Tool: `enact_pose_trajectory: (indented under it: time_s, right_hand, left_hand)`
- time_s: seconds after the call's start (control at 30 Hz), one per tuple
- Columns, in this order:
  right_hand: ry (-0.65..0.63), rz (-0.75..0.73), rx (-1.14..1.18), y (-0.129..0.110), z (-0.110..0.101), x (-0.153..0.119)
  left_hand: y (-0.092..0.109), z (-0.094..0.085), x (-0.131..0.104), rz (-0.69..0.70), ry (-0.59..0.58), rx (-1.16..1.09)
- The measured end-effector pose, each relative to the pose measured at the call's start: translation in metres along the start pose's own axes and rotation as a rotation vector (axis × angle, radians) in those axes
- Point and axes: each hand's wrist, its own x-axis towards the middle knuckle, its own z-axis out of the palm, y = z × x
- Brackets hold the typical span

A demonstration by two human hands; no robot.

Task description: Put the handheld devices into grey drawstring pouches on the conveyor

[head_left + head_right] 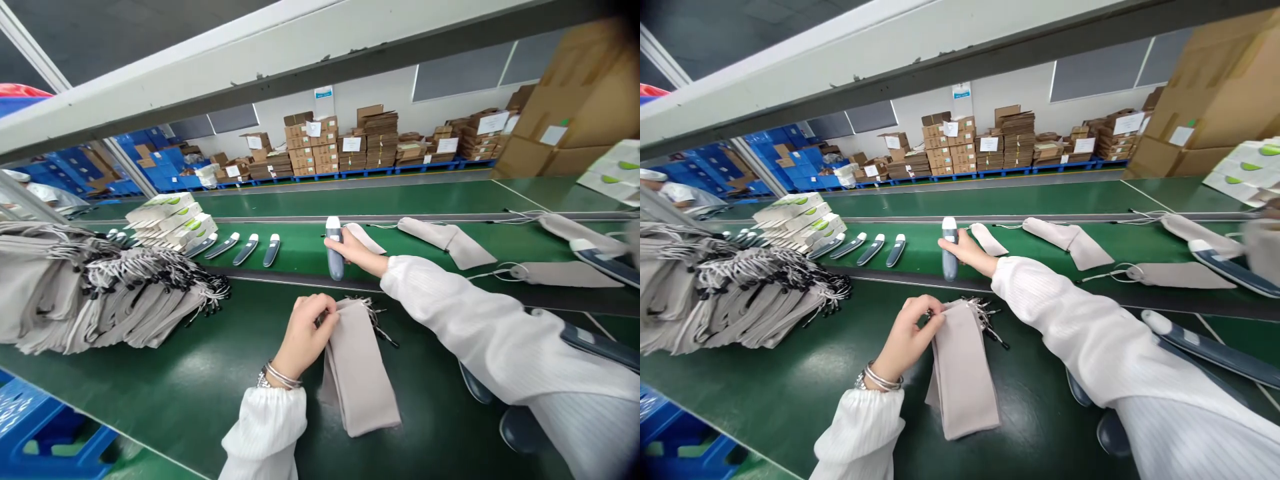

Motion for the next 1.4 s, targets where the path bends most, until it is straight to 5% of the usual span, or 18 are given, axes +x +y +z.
enact_pose_trajectory:
  time_s: [0.13, 0.23, 0.37, 0.43, 0.53, 0.67, 0.77, 0.87, 0.93, 1.03, 1.13, 1.27, 1.4]
  right_hand:
    - [-0.011, -0.175, 0.07, -0.035, -0.019, -0.065]
    - [-0.193, -0.232, -0.039, -0.048, -0.03, -0.11]
    - [-0.476, 0.066, 0.146, -0.058, -0.05, -0.153]
    - [-0.427, 0.125, 0.373, -0.066, -0.065, -0.163]
    - [-0.201, -0.031, 0.566, -0.083, -0.092, -0.158]
    - [0.068, -0.267, 0.349, -0.095, -0.125, -0.121]
    - [0.198, -0.322, -0.251, -0.08, -0.143, -0.114]
    - [0.141, -0.086, -0.868, -0.04, -0.148, -0.141]
    - [0.01, 0.158, -1.05, -0.005, -0.144, -0.167]
    - [-0.161, 0.408, -0.862, 0.04, -0.135, -0.197]
    - [-0.209, 0.42, -0.527, 0.058, -0.131, -0.204]
    - [0.065, 0.129, -0.243, 0.024, -0.131, -0.18]
    - [0.248, -0.202, -0.204, -0.037, -0.11, -0.149]
  left_hand:
    - [0.015, 0.005, 0.006, -0.019, 0.085, -0.295]
    - [0.033, 0.011, 0.014, 0.008, 0.249, -0.417]
    - [0.048, 0.008, 0.014, -0.015, 0.356, -0.464]
    - [0.046, 0.003, 0.012, -0.077, 0.444, -0.526]
    - [0.038, -0.001, 0.014, -0.178, 0.565, -0.672]
    - [0.017, 0.004, 0.021, -0.154, 0.359, -0.328]
    - [-0.005, 0.011, 0.02, -0.12, 0.142, 0.074]
    - [-0.024, 0.014, 0.016, -0.164, 0.009, 0.251]
    - [-0.031, 0.013, 0.015, -0.178, -0.016, 0.282]
    - [-0.031, 0.01, 0.018, -0.185, -0.064, 0.261]
    - [-0.02, 0.008, 0.022, -0.119, -0.043, 0.317]
    - [0.0, 0.006, 0.02, 0.186, 0.089, 0.47]
    - [0.018, -0.001, 0.014, 0.329, 0.027, 0.308]
